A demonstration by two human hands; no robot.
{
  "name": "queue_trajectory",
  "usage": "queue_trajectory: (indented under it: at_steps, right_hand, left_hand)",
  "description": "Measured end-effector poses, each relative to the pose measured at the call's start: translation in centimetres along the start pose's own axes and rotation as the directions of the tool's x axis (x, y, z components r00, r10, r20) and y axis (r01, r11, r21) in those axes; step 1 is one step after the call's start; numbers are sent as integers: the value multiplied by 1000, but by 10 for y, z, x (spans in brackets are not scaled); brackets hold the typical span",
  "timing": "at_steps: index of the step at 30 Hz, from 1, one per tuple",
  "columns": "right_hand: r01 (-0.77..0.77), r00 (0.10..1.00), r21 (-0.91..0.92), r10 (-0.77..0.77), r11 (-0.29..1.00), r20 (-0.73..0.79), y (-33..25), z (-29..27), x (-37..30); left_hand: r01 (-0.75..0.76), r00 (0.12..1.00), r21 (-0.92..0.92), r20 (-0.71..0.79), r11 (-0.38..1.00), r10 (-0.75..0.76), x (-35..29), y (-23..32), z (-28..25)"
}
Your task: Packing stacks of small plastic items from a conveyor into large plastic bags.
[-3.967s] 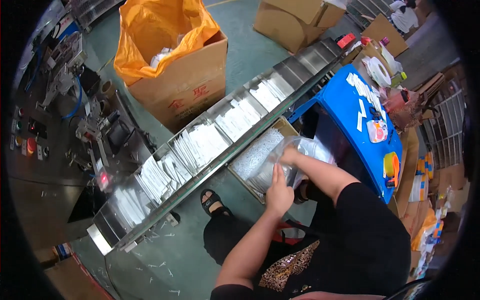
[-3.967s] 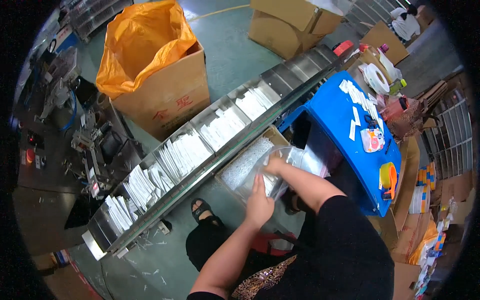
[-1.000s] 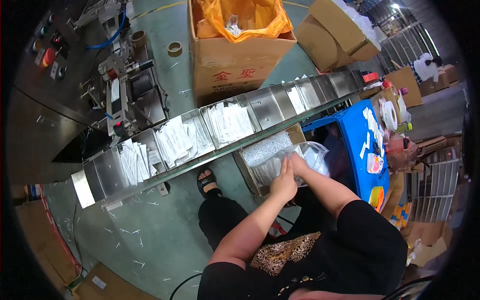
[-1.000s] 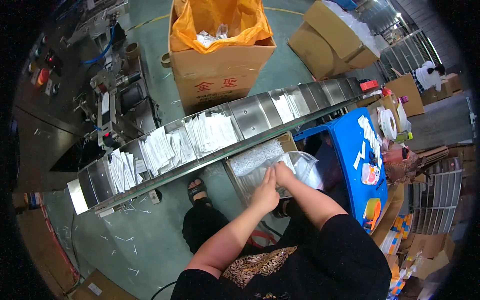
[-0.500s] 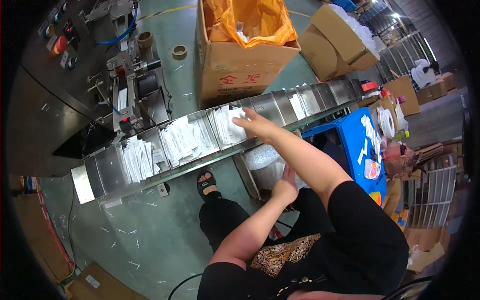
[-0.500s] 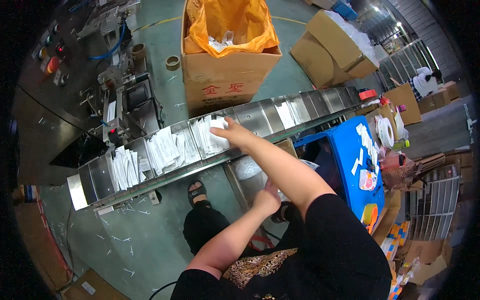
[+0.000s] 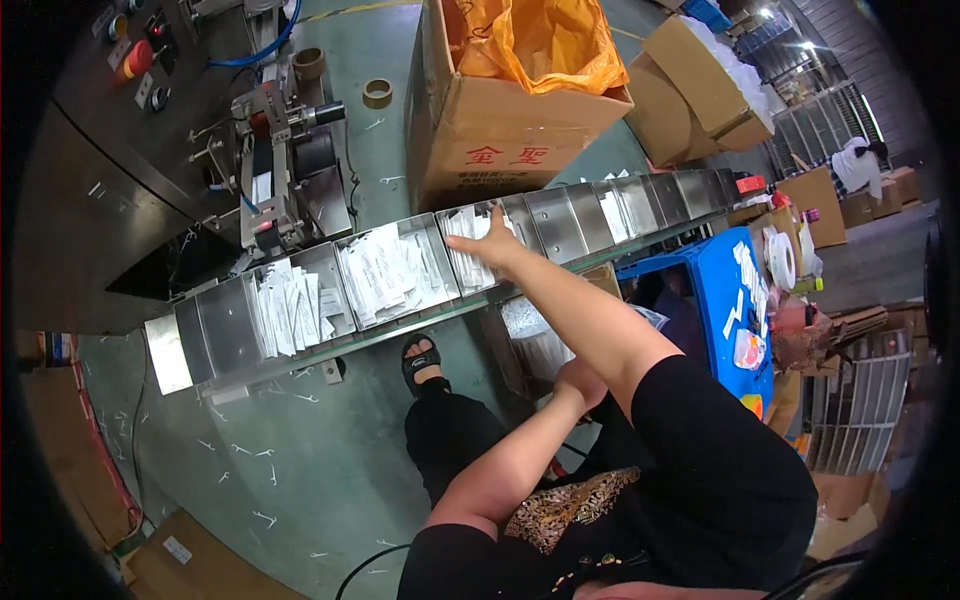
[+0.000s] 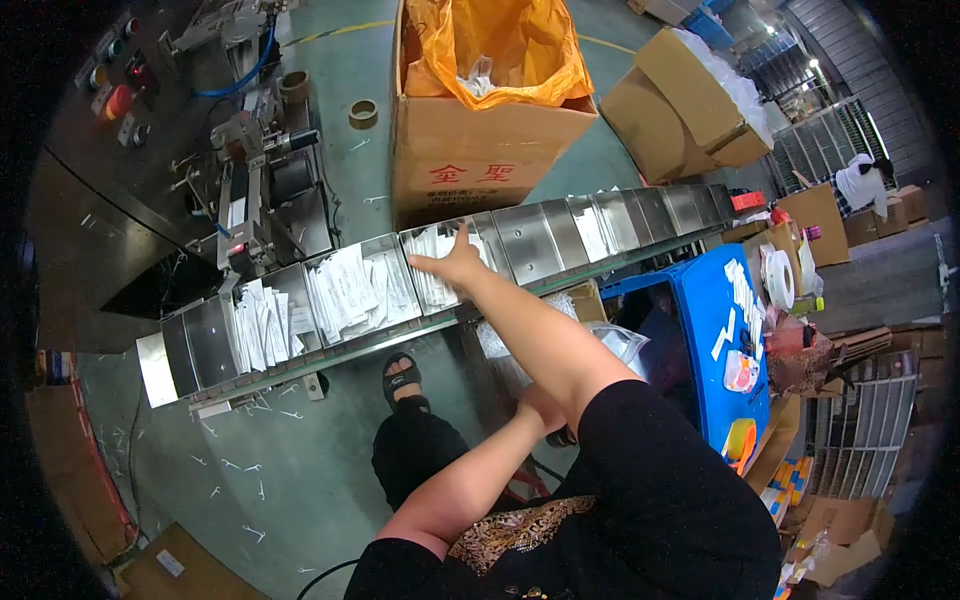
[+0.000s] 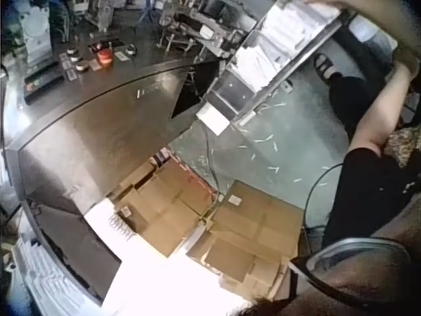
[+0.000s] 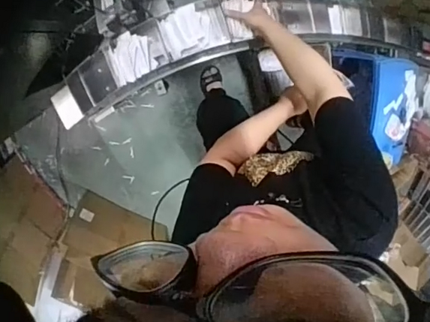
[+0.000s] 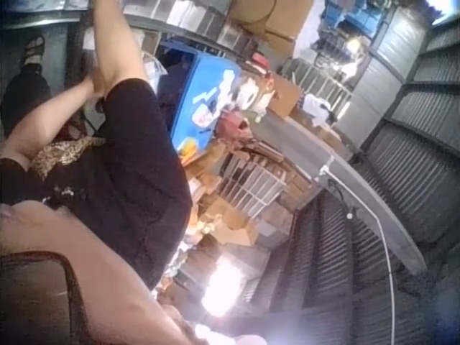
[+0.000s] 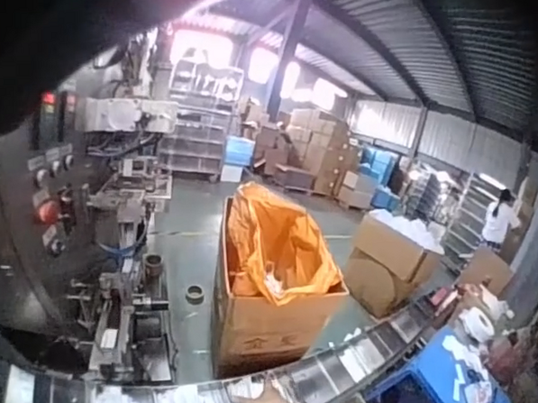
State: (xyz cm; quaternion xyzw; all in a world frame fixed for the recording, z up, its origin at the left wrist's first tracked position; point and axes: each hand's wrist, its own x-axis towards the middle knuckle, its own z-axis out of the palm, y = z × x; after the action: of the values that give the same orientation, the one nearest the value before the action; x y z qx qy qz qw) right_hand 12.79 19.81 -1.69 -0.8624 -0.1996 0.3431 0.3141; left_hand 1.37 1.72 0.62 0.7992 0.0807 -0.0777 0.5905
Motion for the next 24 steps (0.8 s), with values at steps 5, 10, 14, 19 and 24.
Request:
queue_trajectory:
  at_steps: [5,10,14,19,24]
  right_hand:
    - [94,991,-7,-93,996,96,-13,-3,-6]
    - [96,994,-2,-96,995,53,-15,12,-18]
    - [80,984,176,-106,981,144,-11,-8,-13]
    - [83,988,236,-111,968,107,-19,-30,-24]
    - [117,990,384,-139,916,29,-13,-69,-34]
  left_hand:
    - [-47,992,-45,-119,998,42,1,-10,9]
    - [-101,972,-26,-215,995,93,8,-21,26]
    - [11,1000,-5,29,1000,-11,6,0,0]
    - [41,981,-23,-189,999,-45,34,-38,46]
    - [198,976,-106,-71,974,-206,-1,32,-30]
